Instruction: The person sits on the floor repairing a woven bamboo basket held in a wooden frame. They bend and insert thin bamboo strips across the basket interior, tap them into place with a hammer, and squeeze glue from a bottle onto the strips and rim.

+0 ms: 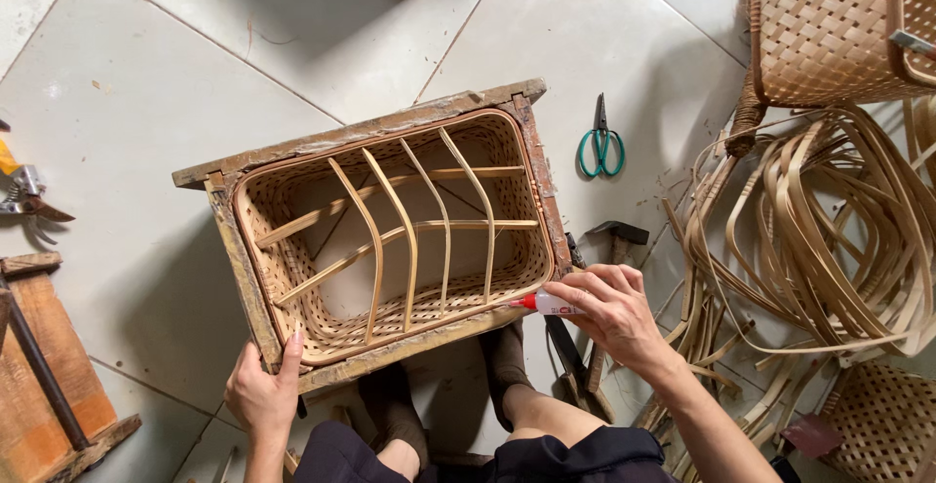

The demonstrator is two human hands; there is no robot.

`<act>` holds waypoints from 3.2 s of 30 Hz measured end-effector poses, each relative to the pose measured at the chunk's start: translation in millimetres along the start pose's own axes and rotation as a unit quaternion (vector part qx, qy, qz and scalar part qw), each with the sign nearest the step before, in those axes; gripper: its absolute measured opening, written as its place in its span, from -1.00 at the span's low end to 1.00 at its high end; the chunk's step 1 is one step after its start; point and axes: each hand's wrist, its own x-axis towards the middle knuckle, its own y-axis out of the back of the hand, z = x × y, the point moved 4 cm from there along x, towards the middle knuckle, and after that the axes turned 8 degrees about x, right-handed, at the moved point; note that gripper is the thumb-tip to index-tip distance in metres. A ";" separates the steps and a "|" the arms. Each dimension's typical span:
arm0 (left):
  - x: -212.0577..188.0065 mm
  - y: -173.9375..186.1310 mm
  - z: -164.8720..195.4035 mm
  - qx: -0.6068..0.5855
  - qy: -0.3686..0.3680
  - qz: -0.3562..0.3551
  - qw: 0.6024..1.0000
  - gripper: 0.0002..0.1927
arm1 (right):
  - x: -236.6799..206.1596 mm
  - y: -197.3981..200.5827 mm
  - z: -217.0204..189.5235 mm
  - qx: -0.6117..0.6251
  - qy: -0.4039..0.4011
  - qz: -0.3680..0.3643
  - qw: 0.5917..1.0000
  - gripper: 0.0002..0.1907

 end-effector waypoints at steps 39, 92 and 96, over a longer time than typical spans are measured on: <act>-1.0 14.9 21.9 -0.059 0.031 0.059 0.996 -0.42 | 29.7 -19.2 -32.3 -0.020 0.065 -0.008 0.998 -0.50; 2.2 17.3 19.5 -0.083 -0.030 0.117 0.989 -0.46 | 34.9 -51.3 -55.6 0.014 0.086 -0.043 0.995 -0.32; 3.3 22.0 22.7 -0.090 -0.020 0.102 0.991 -0.46 | 42.6 -53.3 -67.5 0.012 0.106 -0.048 0.993 -0.31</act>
